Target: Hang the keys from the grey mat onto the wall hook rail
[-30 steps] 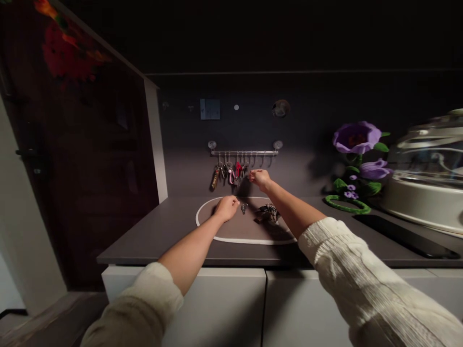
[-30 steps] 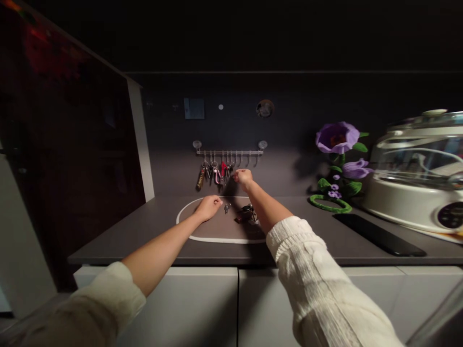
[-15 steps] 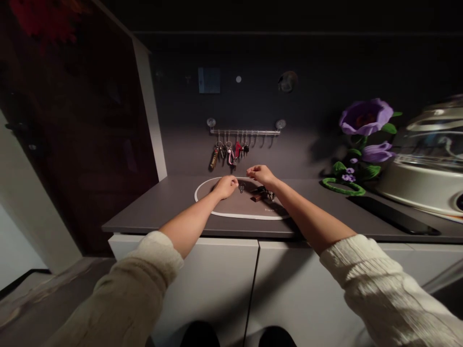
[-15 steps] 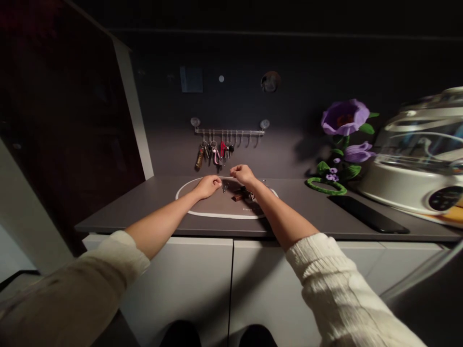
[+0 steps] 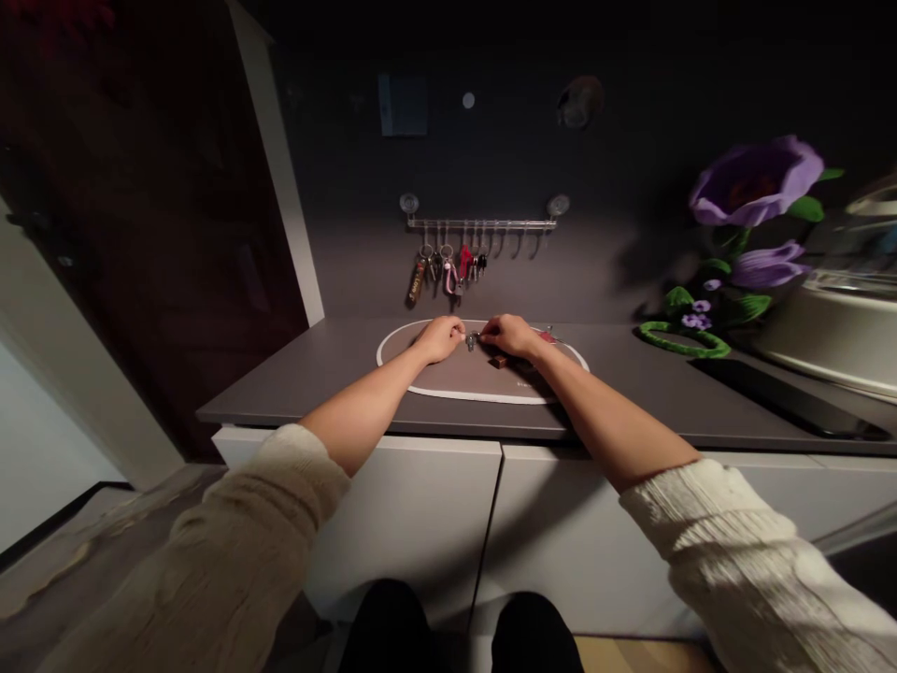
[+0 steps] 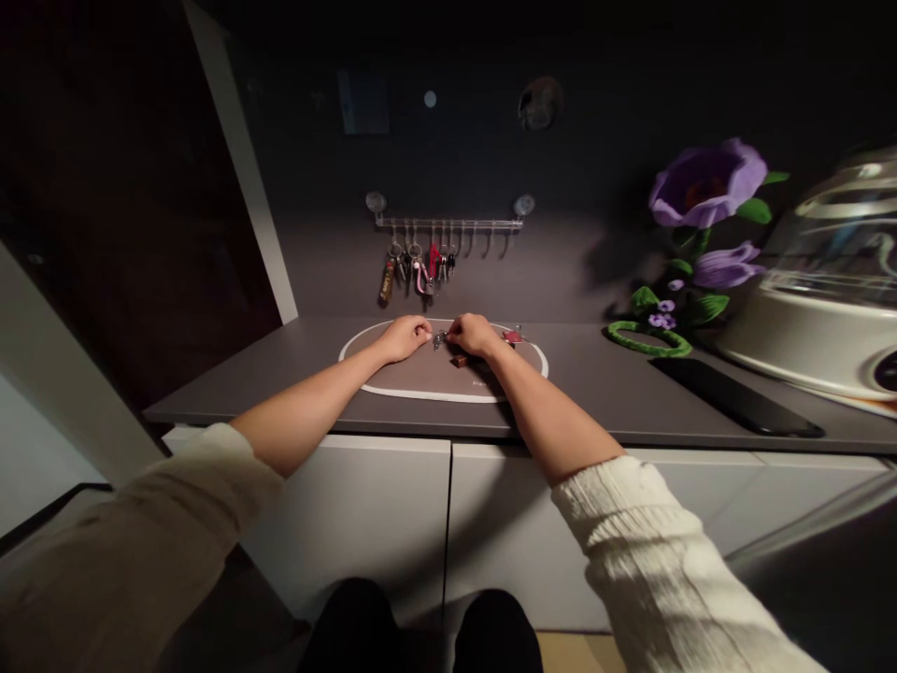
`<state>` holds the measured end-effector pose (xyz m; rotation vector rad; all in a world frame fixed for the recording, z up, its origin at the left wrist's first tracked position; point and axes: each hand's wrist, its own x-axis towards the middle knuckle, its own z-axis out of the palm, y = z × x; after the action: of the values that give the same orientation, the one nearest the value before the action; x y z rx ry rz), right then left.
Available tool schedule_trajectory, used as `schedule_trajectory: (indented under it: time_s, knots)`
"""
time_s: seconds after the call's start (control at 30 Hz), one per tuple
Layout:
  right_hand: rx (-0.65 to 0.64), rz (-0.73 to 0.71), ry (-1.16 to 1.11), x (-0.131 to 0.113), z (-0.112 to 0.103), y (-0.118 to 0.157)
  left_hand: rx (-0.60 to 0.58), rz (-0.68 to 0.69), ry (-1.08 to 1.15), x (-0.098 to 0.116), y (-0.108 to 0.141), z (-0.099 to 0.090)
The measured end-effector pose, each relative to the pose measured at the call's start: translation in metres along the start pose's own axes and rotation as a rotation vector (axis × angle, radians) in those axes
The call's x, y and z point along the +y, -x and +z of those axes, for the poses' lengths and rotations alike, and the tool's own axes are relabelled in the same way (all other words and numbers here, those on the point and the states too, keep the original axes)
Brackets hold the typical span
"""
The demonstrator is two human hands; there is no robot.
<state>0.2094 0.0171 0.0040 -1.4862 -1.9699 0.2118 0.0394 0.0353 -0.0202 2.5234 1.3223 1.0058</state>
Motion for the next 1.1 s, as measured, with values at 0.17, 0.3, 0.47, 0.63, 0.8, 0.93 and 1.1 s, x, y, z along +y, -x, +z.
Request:
schedule_trajectory:
  time_s: [0.17,0.3,0.47,0.63,0.8,0.93,1.1]
  knots:
    - [-0.051,-0.031,0.193,-0.003,0.004,0.000,0.004,0.019,-0.004,0.001,0.001,0.000]
    - [-0.060,-0.049,0.251,-0.005,0.004,0.000,-0.005,0.035,-0.022,0.001,0.001,-0.001]
    - [-0.062,-0.077,0.264,-0.008,0.004,0.001,0.000,0.049,-0.056,0.002,0.001,-0.002]
    - [-0.053,-0.131,0.255,-0.011,0.002,0.001,0.034,0.067,-0.052,0.001,-0.001,-0.002]
    - [-0.050,-0.183,0.274,-0.014,0.000,0.002,0.069,0.079,-0.009,0.002,-0.002,-0.002]
    - [-0.033,-0.234,0.184,-0.013,0.000,0.002,0.106,0.079,0.020,0.003,-0.003,-0.004]
    - [-0.017,-0.282,0.008,-0.011,0.001,0.001,0.145,0.092,0.057,0.005,-0.003,-0.007]
